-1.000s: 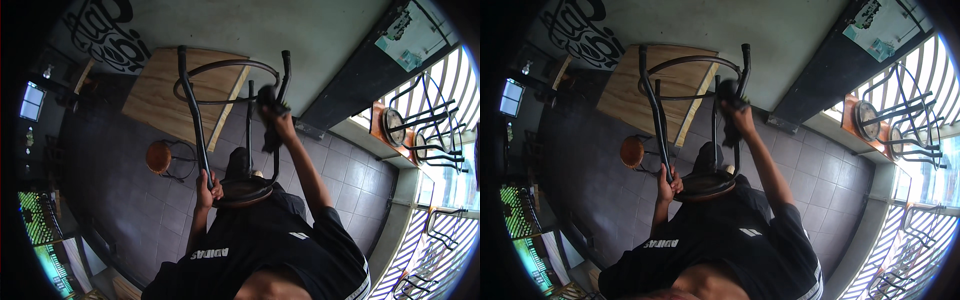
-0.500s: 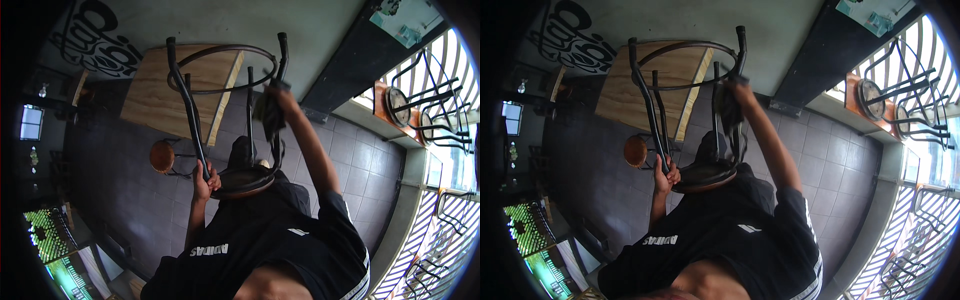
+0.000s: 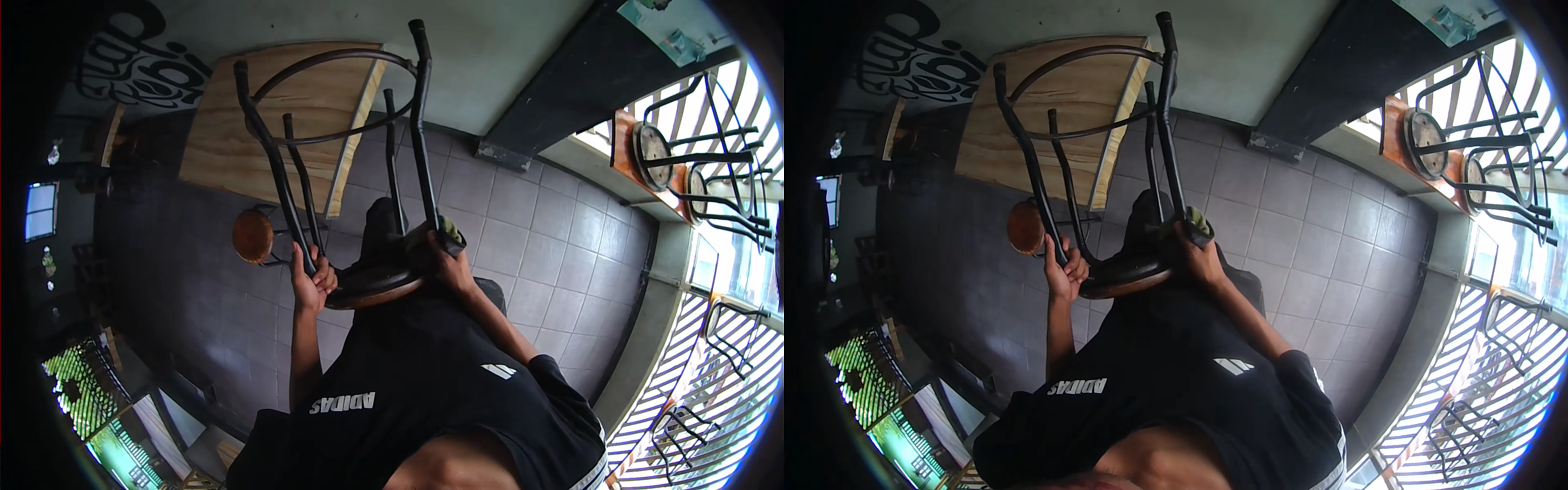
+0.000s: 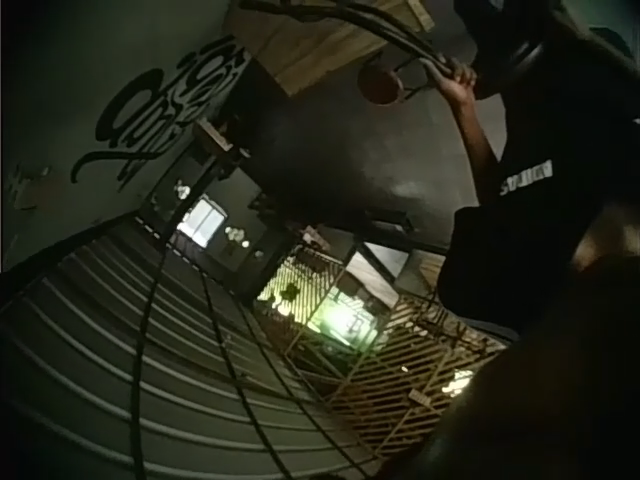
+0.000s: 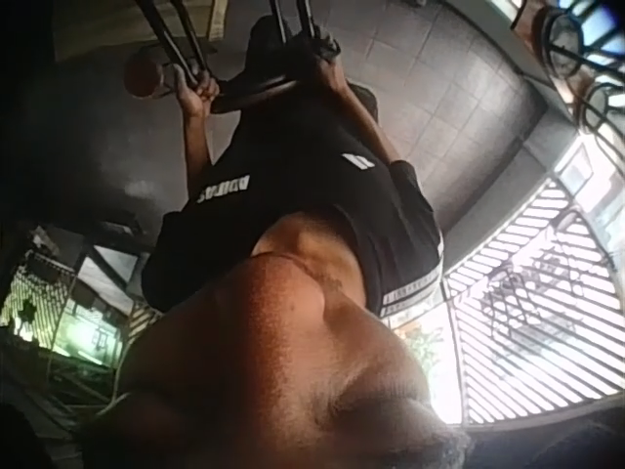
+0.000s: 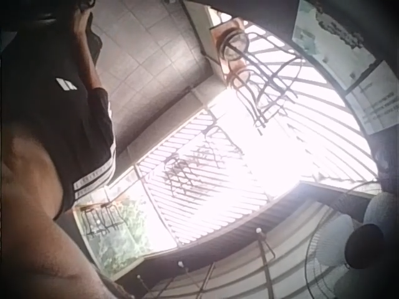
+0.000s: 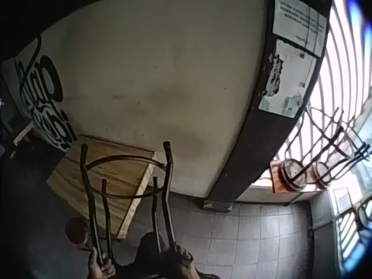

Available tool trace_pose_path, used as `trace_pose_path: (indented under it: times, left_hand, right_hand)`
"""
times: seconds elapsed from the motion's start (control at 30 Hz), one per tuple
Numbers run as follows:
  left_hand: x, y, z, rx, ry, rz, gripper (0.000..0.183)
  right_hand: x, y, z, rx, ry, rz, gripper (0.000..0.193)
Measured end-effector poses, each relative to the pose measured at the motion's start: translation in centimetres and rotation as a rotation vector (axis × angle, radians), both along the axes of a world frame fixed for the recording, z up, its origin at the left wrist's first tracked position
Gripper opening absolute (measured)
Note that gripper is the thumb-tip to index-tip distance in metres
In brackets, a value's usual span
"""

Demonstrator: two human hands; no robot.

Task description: Cleaning a metal and wood chair using a cloth.

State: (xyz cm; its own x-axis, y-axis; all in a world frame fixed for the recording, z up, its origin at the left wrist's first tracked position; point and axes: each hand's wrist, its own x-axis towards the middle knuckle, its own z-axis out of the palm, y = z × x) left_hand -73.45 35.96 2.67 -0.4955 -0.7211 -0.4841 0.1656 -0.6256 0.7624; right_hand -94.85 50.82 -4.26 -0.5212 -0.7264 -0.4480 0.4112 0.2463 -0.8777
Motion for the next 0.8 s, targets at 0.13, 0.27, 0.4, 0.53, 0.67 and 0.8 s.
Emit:
trace_pose_path:
  times: [0.13, 0.27, 0.4, 0.53, 0.67, 0.8]
  left_hand:
    - [-0.9, 0.6, 0.3, -0.014, 0.036, -0.077, 0.046]
    - [-1.1, 1.6, 0.0, -0.049, 0.072, -0.103, 0.047]
    - [-1.9, 2.2, -0.2, -0.103, 0.083, -0.127, 0.047]
    - [-2.3, 2.4, -0.8, -0.086, 0.103, -0.108, 0.048]
    - [-1.9, 3.3, -0.6, -0.079, 0.122, -0.107, 0.049]
    - [-1.8, 4.0, -0.5, -0.106, 0.081, -0.085, 0.049]
  right_hand:
    - [-3.7, -3.2, 0.0, 0.056, 0.026, -0.094, 0.041]
    - [-11.1, -9.6, 2.8, -0.244, 0.274, -0.184, 0.05]
    - [-18.5, -17.4, 6.8, -0.303, 0.26, -0.214, 0.058]
    - [-23.4, -22.8, 10.4, -0.327, 0.259, -0.162, 0.053]
    - [-26.1, -24.2, 11.9, -0.22, -0.163, 0.272, 0.059]
    - [-24.2, -25.9, 11.1, 0.31, 1.042, 0.016, 0.068]
